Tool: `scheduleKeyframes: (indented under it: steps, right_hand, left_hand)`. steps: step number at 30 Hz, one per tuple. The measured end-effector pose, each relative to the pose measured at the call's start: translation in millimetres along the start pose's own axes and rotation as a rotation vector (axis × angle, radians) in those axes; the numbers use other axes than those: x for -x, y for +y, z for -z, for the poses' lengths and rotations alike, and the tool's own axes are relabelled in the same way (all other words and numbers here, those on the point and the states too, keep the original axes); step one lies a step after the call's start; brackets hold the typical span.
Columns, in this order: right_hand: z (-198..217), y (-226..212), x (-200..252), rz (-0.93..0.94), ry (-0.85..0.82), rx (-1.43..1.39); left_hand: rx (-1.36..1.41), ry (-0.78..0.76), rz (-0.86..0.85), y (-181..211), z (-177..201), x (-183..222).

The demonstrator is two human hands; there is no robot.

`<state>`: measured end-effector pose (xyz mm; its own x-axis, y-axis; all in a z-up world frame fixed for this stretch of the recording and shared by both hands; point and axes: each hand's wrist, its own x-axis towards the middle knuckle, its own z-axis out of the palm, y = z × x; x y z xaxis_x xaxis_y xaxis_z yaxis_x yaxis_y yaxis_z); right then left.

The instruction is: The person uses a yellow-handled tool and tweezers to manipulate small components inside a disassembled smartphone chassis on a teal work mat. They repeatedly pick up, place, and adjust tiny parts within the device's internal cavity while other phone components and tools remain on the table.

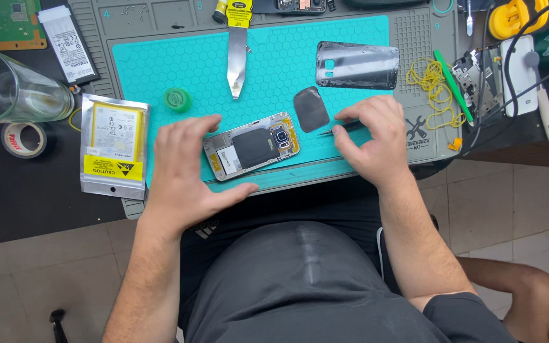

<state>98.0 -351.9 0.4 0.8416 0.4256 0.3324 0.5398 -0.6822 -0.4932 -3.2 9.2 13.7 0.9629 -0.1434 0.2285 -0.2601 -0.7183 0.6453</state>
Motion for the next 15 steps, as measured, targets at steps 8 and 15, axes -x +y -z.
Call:
scheduleKeyframes:
  steps: [8, 15]
  right_hand:
    - [0.1, 0.3, 0.7, 0.006, -0.003, 0.000]
    - [0.5, -0.6, 0.5, -0.010, -0.010, -0.006]
  left_hand:
    - [-0.023, -0.012, 0.016, -4.4, -7.7, 2.4]
    - [-0.046, 0.007, 0.000, -0.8, -6.5, 2.7]
